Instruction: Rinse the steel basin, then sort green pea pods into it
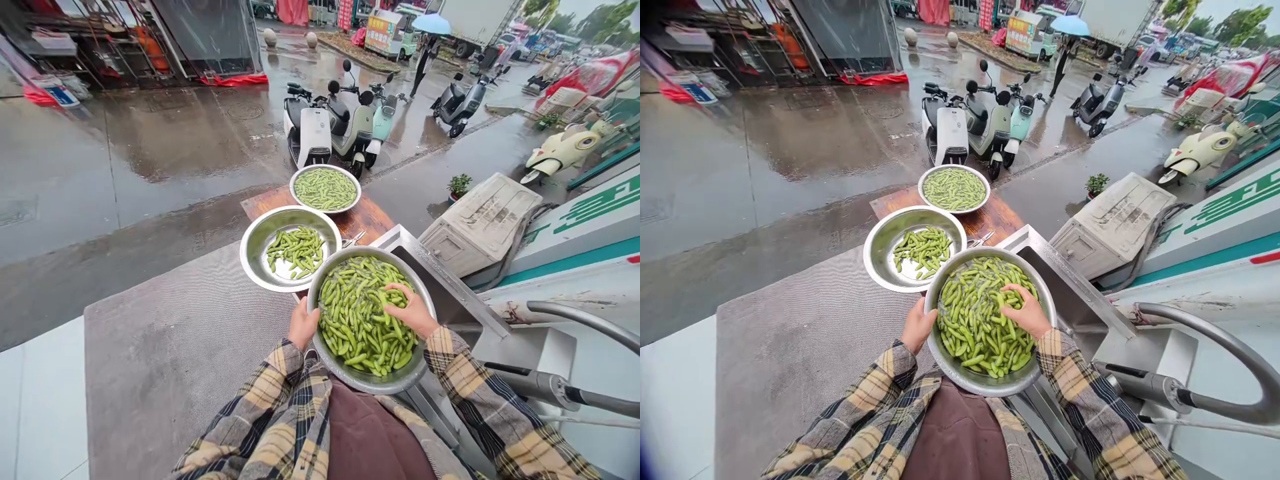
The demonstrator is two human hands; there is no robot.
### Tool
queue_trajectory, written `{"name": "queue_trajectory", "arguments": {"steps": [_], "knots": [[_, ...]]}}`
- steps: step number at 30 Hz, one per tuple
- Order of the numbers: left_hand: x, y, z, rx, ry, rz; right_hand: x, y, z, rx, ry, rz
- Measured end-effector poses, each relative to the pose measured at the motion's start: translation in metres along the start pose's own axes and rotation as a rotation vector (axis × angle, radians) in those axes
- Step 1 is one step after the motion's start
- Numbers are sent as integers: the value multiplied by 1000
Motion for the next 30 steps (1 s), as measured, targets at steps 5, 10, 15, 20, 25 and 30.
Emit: {"name": "queue_trajectory", "arguments": {"steps": [5, 10, 15, 20, 25, 30], "knots": [[3, 1, -4, 34, 14, -3, -15, -18, 63, -123, 49, 92], [5, -1, -1, 68, -7, -2, -53, -86, 145, -366, 90, 312], [6, 0, -2, 58, -20, -11, -104, -154, 187, -342, 38, 386], [8, -1, 1, 73, -9, -7, -106, -137, 160, -110, 85, 358], [8, -2, 4, 75, -11, 19, -88, -44, 47, 258, 142, 167], [8, 0, -3, 89, -3, 9, -95, -21, -31, 452, -52, 6]]}}
Point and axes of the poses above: each hand's wrist, its own x-axis away from the middle knuckle, its own y-axis out of the back of the hand, z = x × y, the point moved 7 cm from there along -x, towards the middle knuckle, and after that the axes turned 15 degrees about -y, right-handed, at the moved point
